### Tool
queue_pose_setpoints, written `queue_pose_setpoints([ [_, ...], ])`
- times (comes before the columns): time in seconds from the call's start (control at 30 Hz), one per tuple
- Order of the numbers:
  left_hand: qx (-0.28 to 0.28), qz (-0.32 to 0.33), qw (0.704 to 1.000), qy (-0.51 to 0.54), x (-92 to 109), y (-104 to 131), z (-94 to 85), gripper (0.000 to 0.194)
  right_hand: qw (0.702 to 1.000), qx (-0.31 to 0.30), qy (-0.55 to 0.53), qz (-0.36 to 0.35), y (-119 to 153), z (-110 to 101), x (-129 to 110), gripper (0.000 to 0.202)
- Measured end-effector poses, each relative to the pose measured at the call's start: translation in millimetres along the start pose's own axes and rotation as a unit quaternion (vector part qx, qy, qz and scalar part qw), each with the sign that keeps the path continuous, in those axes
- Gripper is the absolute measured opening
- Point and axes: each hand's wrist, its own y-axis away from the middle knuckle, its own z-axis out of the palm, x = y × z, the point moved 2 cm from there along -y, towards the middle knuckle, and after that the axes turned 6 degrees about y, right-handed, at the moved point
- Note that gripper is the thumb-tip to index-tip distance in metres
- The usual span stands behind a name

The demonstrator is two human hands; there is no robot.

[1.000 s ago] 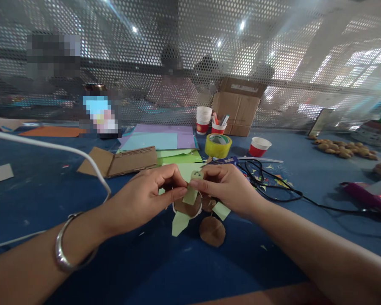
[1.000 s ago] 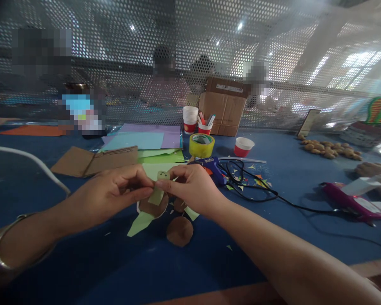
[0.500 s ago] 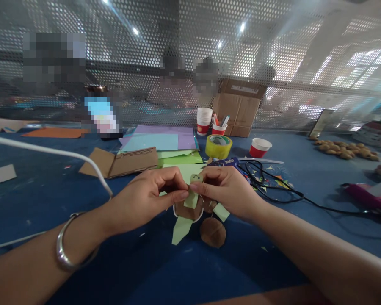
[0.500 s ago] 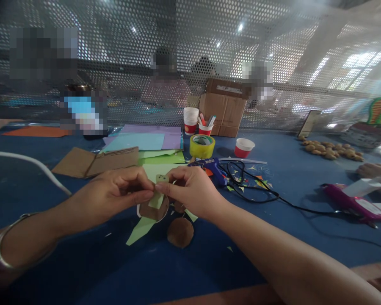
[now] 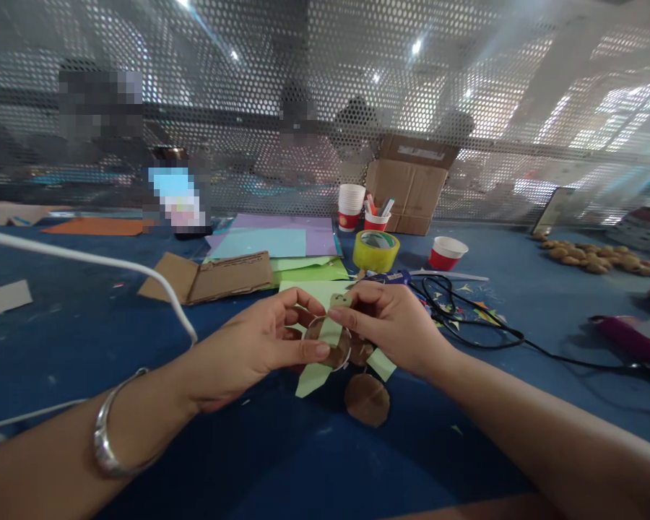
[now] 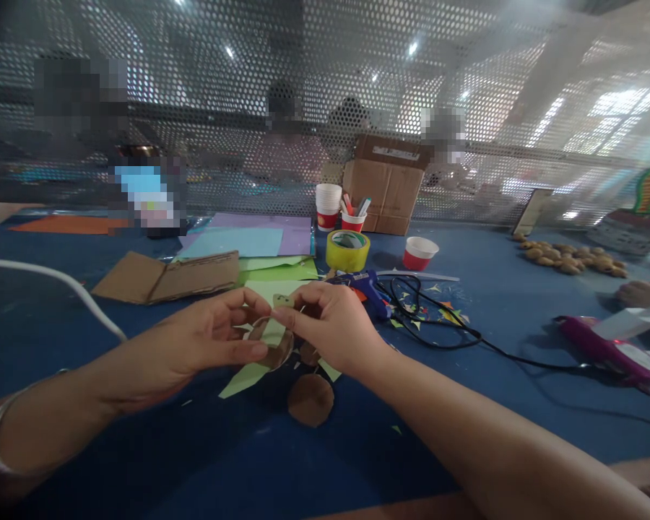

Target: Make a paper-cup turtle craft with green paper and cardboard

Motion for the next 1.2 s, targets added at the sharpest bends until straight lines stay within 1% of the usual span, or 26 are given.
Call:
queue_pose_setpoints([
  [0.13, 0.023, 0.019, 0.999, -0.023, 0.6, -0.9, -2.5, 0.036, 0.999, 0.013, 0.024, -0.017, -0.8, -1.6, -2.2, 0.04],
  [0.23, 0.032, 0.024, 0.999, -0.034, 1.5, -1.8, -5.3, 0.034, 0.999, 0.009, 0.039, -0.034, 0.0, -3.5, -4.3, 0.04],
  [0.4, 0.045, 0.029, 0.998, -0.036, 2.9, -2.5, -9.2, 0.028, 0.999, -0.017, 0.016, -0.03, 1.5, -6.9, -3.7, 0.035],
  [0.53, 0.052, 0.035, 0.997, -0.048, 4.6, -3.1, -9.9, 0.027, 0.999, -0.013, 0.003, -0.03, 1.6, -8.4, -2.6, 0.035],
  [0.63, 0.034, 0.039, 0.998, -0.037, 5.9, -3.9, -8.7, 0.027, 0.999, -0.014, -0.032, -0.011, 1.9, -7.6, -1.3, 0.035],
  [0.77, 0.015, 0.037, 0.999, -0.03, 6.5, -4.1, -7.3, 0.022, 0.998, -0.01, -0.062, 0.006, 3.0, -6.9, -1.8, 0.036],
  [0.87, 0.018, 0.037, 0.998, -0.038, 6.6, -3.9, -7.0, 0.024, 0.997, -0.009, -0.072, 0.012, 3.8, -6.8, -4.0, 0.037],
  [1.0, 0.024, 0.054, 0.996, -0.06, 8.4, -4.1, -6.4, 0.024, 0.997, -0.006, -0.081, 0.018, 4.3, -5.9, -6.3, 0.039],
  [1.13, 0.021, 0.07, 0.995, -0.072, 9.6, -3.9, -5.5, 0.025, 0.993, -0.012, -0.11, 0.034, 4.6, -4.3, -5.6, 0.039],
  [1.2, 0.02, 0.067, 0.995, -0.075, 9.0, -3.7, -5.2, 0.025, 0.992, -0.014, -0.117, 0.043, 4.7, -3.9, -4.1, 0.04],
])
